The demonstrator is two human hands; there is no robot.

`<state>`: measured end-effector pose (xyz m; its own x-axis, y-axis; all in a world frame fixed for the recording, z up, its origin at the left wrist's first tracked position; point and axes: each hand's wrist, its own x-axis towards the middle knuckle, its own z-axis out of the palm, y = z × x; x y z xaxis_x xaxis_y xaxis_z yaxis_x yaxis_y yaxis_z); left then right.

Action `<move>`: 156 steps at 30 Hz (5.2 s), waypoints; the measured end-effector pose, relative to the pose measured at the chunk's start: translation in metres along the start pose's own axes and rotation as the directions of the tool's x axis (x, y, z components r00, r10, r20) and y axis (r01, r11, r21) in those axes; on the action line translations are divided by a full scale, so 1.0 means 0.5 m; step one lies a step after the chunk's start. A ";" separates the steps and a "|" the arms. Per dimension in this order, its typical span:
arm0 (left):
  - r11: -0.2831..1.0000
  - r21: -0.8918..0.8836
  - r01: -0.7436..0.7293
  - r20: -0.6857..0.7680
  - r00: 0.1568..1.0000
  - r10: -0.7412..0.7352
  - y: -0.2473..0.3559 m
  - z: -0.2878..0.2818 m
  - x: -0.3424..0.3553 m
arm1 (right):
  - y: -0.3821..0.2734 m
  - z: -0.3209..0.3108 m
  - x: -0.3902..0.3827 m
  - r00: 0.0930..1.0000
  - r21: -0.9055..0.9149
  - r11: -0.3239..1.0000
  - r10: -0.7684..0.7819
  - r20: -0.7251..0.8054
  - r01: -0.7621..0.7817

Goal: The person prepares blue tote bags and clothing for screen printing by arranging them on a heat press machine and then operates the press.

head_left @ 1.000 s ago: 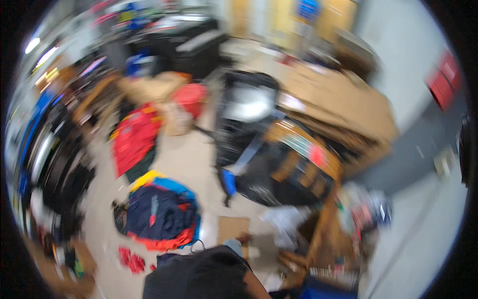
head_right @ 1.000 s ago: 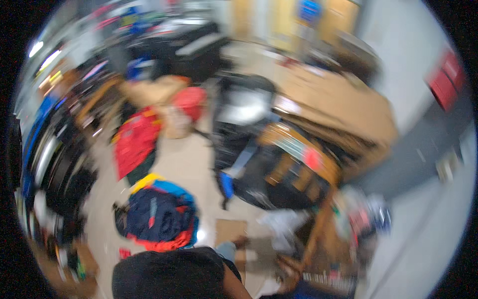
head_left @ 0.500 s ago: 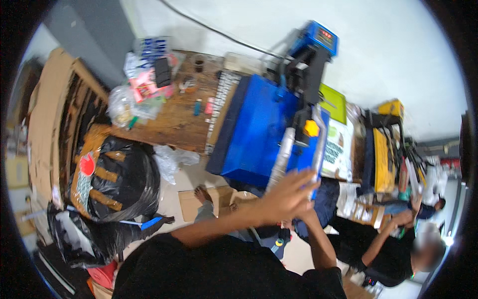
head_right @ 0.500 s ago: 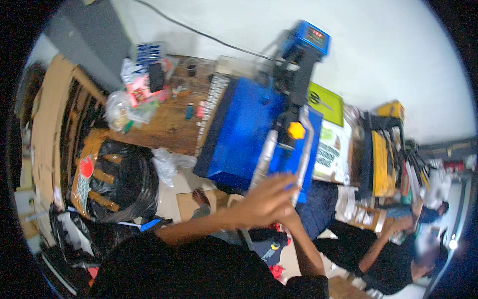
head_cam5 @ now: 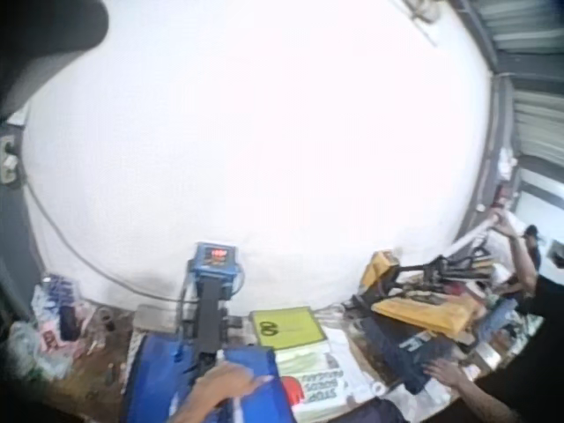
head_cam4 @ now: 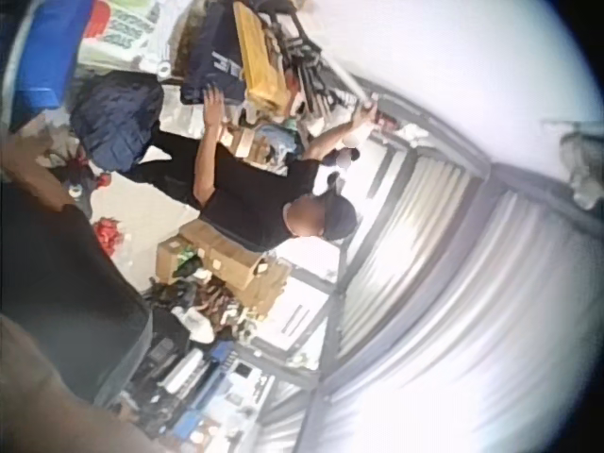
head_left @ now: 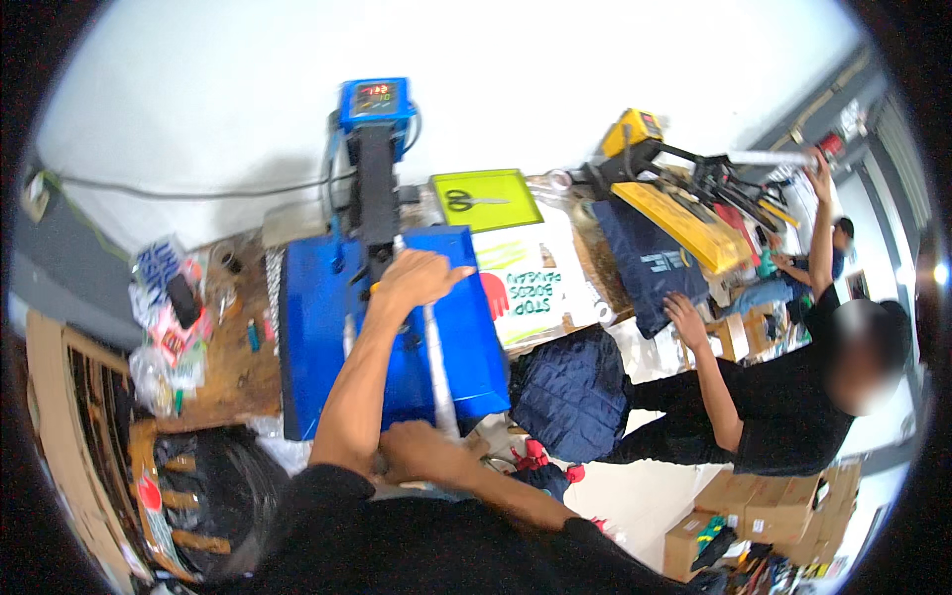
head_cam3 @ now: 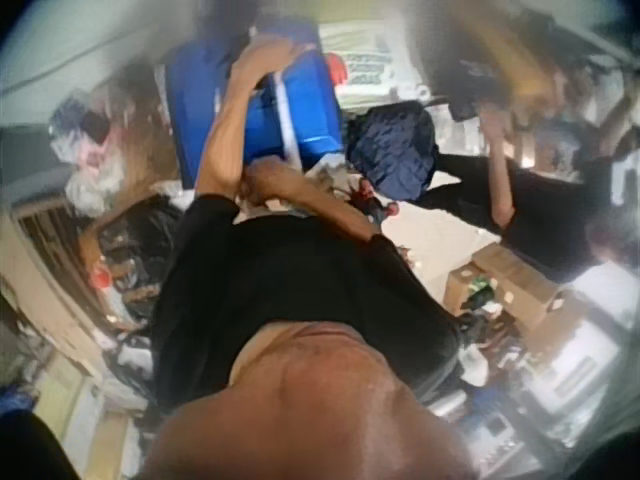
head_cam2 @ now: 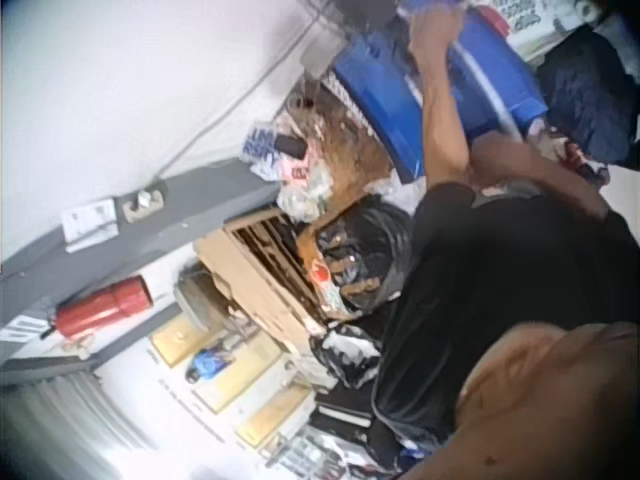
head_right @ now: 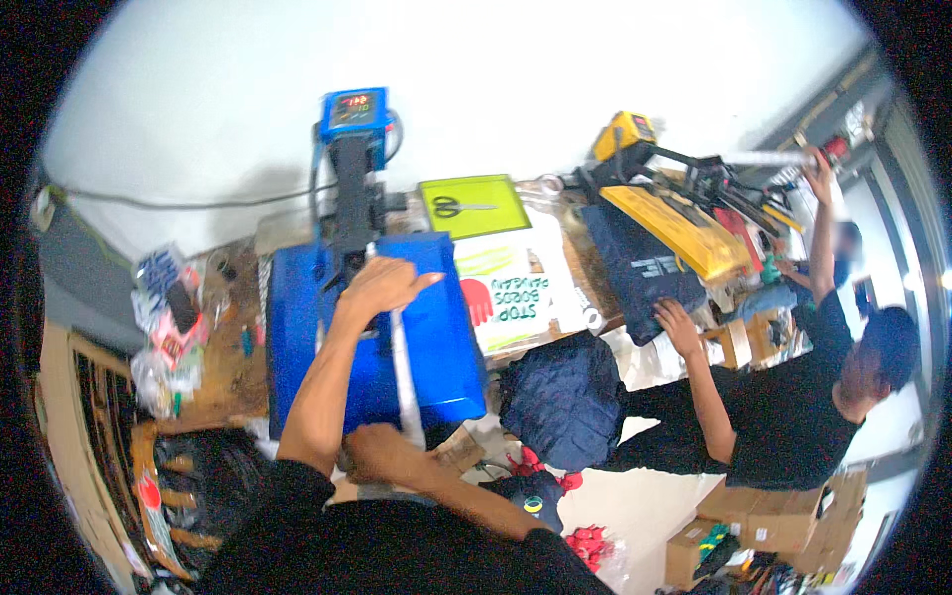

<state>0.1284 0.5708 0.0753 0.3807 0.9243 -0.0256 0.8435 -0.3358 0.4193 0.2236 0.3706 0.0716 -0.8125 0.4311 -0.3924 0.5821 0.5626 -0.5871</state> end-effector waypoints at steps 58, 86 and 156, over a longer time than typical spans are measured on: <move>0.315 -0.726 0.611 -0.113 0.345 -0.932 -0.268 0.471 -1.407 | -0.035 0.224 0.307 0.627 -0.481 0.864 -0.292 -0.722 -0.152; 0.273 -0.584 0.765 0.167 0.442 -0.881 0.057 0.683 -1.129 | 0.123 0.109 0.307 0.598 0.115 0.953 -0.078 -0.798 0.279; 0.137 -0.659 0.740 -0.746 -0.618 -0.248 -0.396 0.469 -1.895 | -0.467 -0.534 -0.142 -0.028 -0.761 0.438 -0.874 -0.485 -0.479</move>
<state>-0.3106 -0.2809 -0.1964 -0.7271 -0.3532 0.5886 0.1474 0.7572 0.6364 0.1538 0.3970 0.4254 -0.4702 -0.1614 0.8676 0.6684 0.5769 0.4696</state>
